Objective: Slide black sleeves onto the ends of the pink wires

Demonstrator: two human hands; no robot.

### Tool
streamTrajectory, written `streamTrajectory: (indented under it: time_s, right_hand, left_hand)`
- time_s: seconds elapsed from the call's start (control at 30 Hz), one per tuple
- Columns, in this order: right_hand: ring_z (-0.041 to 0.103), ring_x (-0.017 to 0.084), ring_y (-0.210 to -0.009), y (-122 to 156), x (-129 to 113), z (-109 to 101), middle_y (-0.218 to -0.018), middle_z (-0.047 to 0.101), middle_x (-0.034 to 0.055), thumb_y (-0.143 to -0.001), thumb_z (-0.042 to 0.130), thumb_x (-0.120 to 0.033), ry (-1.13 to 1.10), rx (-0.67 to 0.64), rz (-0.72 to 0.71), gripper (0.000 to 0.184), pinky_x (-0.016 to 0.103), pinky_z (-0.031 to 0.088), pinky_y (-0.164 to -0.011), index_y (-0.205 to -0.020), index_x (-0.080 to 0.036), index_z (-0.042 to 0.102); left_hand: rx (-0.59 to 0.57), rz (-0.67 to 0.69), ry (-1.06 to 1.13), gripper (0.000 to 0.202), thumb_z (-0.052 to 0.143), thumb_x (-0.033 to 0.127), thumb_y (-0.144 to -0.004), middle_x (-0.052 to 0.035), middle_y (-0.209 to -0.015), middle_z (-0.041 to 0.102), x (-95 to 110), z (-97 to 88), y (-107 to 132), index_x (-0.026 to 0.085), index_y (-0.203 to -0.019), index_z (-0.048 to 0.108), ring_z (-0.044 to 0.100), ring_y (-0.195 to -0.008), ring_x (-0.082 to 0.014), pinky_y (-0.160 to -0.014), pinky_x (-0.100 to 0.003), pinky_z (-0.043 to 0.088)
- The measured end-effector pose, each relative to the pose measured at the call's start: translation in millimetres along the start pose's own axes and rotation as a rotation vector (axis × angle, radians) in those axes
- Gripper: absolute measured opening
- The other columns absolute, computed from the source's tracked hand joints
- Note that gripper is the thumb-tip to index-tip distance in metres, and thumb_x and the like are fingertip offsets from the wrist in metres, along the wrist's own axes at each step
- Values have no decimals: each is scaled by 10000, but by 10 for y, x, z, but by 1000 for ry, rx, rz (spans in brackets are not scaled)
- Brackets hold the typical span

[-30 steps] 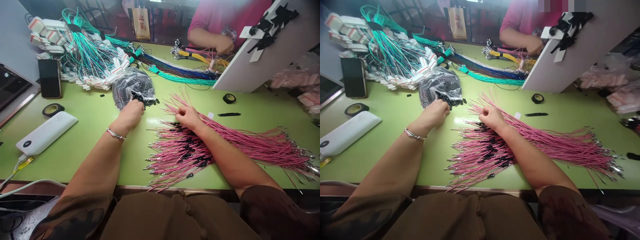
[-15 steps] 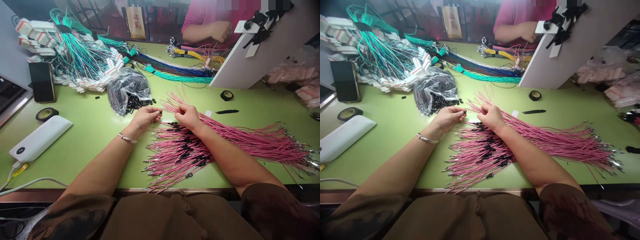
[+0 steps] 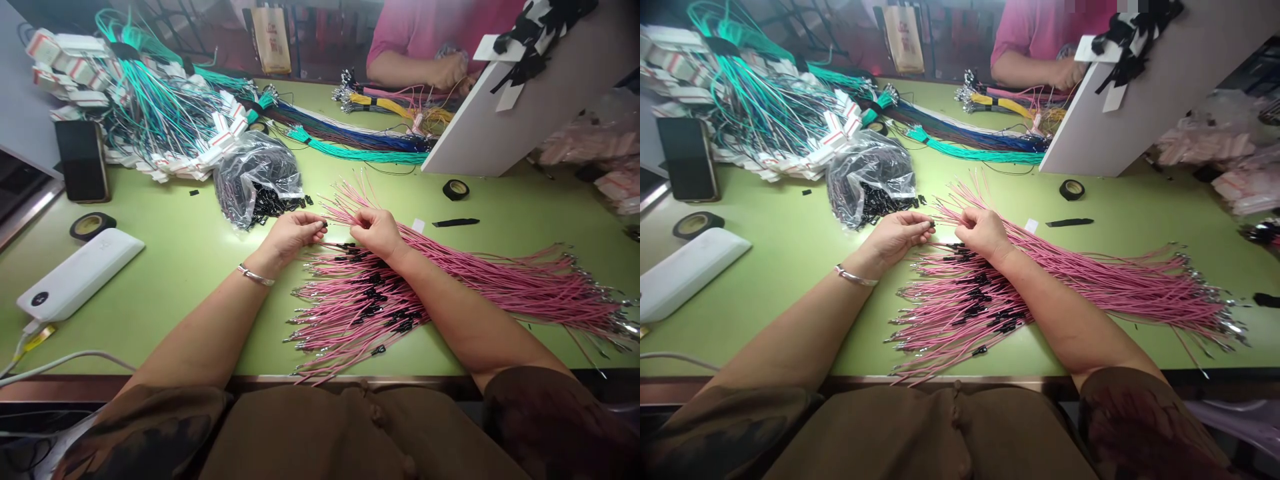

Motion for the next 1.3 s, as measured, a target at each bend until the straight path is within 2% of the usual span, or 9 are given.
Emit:
streamTrajectory:
  time_s: [0.23, 0.43, 0.6, 0.8, 0.97, 1.03, 1.1, 1.2, 1.3]
  right_hand:
    - [416, 102, -558, 18, -16, 25, -551, 487, -32, -640, 535, -227, 41, -27, -2, 75, 254, 331, -574, -583, -179, 547]
    - [407, 91, -543, -11, 27, 38, -544, 483, -26, -652, 561, -253, -91, -94, 3, 122, 252, 327, -557, -591, -153, 596]
    - [421, 89, -557, -25, 48, 83, -584, 531, -10, -666, 626, -332, -257, -260, 55, 215, 248, 332, -551, -678, -123, 673]
    - [447, 87, -538, -11, 7, 78, -569, 567, 1, -698, 657, -376, -309, -331, 63, 257, 245, 357, -553, -660, -123, 657]
    - [401, 89, -537, -78, 67, -13, -508, 479, -20, -810, 578, -393, -182, -189, 24, 349, 257, 337, -566, -574, -141, 627]
    - [378, 93, -553, -101, 44, -92, -502, 429, -28, -823, 568, -366, -89, -73, -44, 355, 265, 318, -572, -540, -153, 591]
    - [413, 106, -591, -102, 6, -122, -545, 483, -13, -815, 588, -357, -58, -14, -101, 318, 273, 338, -598, -573, -153, 619]
    - [494, 123, -624, -102, 41, -86, -654, 614, 20, -766, 641, -368, -197, -35, -42, 235, 282, 396, -626, -748, -143, 707]
    - [551, 133, -633, -88, 79, 0, -689, 661, 36, -718, 685, -382, -368, -128, 70, 266, 291, 443, -654, -819, -137, 714]
  left_hand:
    - [-13, 51, -115, 333, 896, 279, -572, -58, -669, 709, 24, -28, -5, 98, -792, 723, 608, -535, -85, -534, -198, 489]
    - [46, 200, -383, 191, 803, 229, -645, -17, -612, 680, 153, 29, 14, 118, -782, 731, 575, -501, -87, -524, -217, 479]
    - [-31, 325, -568, 136, 771, 203, -650, -32, -741, 726, 251, 251, -12, 137, -756, 720, 645, -669, -128, -658, -252, 531]
    - [-122, 266, -516, 243, 800, 181, -622, -28, -699, 697, 247, 465, -140, 142, -763, 605, 649, -639, -131, -635, -252, 514]
    - [-104, 209, -564, 266, 795, 256, -660, 30, -522, 587, 125, 450, -180, 167, -706, 549, 535, -464, -94, -482, -213, 395]
    - [-69, 243, -641, 197, 761, 274, -697, 20, -524, 598, 102, 416, -167, 152, -691, 606, 517, -461, -93, -484, -223, 387]
    - [-61, 310, -746, 140, 735, 263, -723, -10, -584, 656, 109, 420, -140, 139, -688, 681, 560, -524, -111, -540, -244, 427]
    - [-154, 435, -926, 62, 701, 178, -741, -26, -678, 720, 136, 524, -72, 164, -721, 758, 630, -655, -140, -676, -269, 485]
    - [-321, 531, -1025, 177, 648, 127, -783, -24, -788, 758, 153, 633, 40, 214, -827, 795, 673, -770, -152, -795, -279, 511]
Point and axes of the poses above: each hand's wrist, its own y-axis away from the middle knuckle, its own z-axis out of the palm, x = y × z, the point moved 9 cm from there along -y, towards the middle knuckle
